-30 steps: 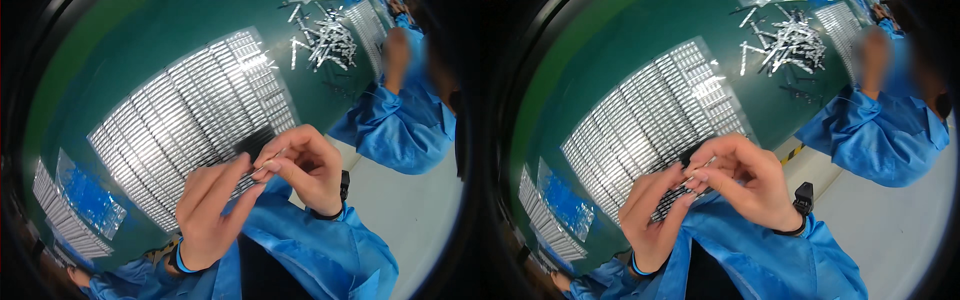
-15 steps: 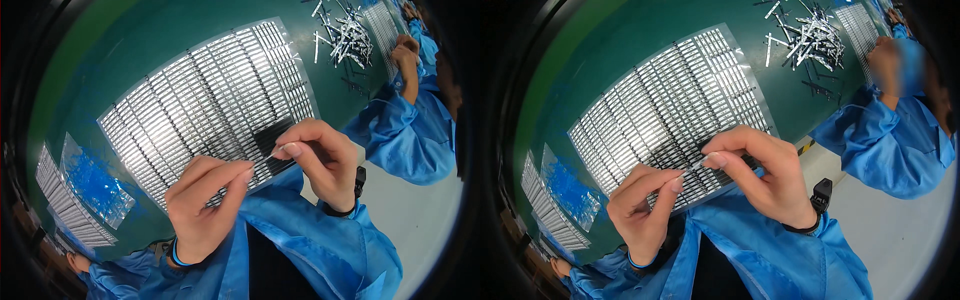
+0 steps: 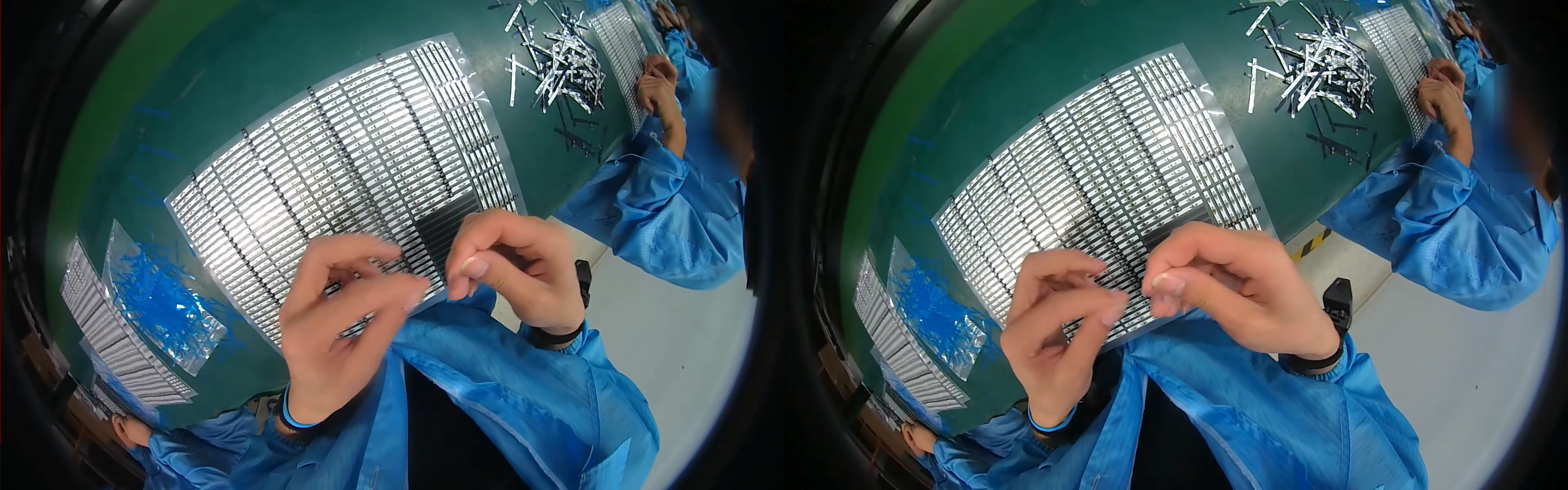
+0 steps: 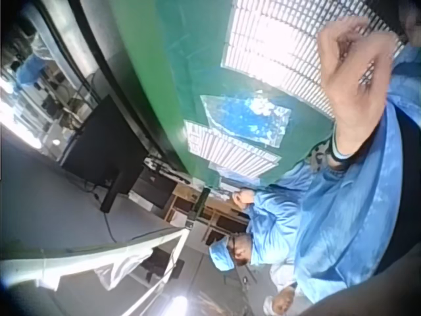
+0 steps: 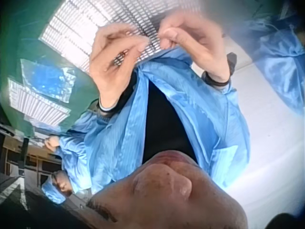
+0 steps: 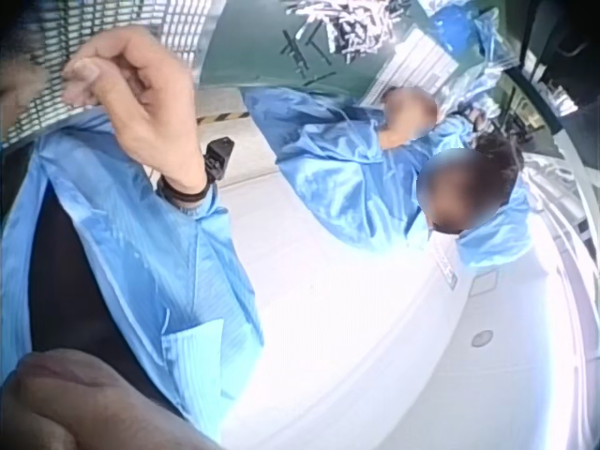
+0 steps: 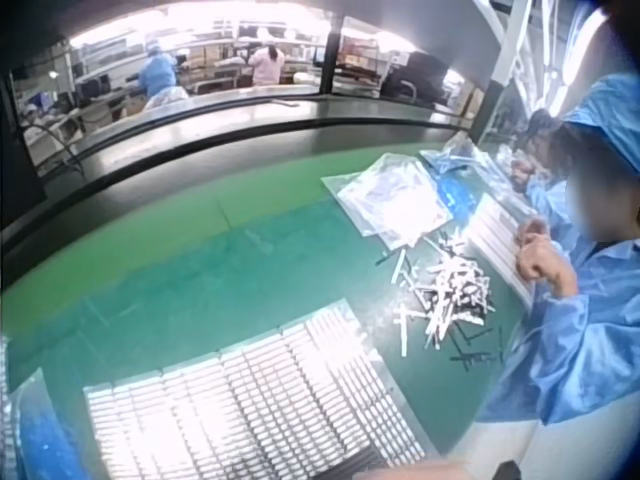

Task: Manually inserting small pins or components into a structured grid or array.

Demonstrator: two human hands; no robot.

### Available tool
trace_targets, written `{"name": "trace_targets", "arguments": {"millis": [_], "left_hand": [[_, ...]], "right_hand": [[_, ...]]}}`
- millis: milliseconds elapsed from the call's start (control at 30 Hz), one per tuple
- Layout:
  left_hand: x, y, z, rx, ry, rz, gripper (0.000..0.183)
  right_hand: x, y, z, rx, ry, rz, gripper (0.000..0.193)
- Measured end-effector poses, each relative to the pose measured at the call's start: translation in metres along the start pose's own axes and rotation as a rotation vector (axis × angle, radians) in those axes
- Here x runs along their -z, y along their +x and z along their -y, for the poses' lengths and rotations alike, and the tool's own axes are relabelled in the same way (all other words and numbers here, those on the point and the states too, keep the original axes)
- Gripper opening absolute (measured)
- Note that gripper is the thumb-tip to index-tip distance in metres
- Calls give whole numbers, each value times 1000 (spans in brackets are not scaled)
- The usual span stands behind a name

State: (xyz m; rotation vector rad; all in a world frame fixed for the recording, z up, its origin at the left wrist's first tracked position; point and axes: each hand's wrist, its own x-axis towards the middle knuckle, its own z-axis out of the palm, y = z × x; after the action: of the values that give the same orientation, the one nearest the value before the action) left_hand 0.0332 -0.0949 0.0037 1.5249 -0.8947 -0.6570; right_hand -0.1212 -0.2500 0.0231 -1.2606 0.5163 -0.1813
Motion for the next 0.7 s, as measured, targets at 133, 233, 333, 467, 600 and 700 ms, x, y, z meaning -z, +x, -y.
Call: {"name": "trace_targets", "arguments": {"millis": [133,233,333,467,600,700], "left_hand": [[7,5,-2,-176,-34,216,22],[8,2,-8,-127,-14,210,21],[17,0,-13,-58,84,114,14],[22,-5,-14,-43,163,77,16],[26,-10,-18,-51,160,42,19],[76,-23,-27,-80,184,64,19]], "right_hand": [[-12,3,-9,-65,97,87,12],[-12,6,-9,54,-171,76,12],[-4,3,-2,247,-372,-113,13],[3,-1,13,468,-661,-67,16],[-1,-1,10,557,-823,-18,14],[4,-21,-8,555,-469,-265,9]]}}
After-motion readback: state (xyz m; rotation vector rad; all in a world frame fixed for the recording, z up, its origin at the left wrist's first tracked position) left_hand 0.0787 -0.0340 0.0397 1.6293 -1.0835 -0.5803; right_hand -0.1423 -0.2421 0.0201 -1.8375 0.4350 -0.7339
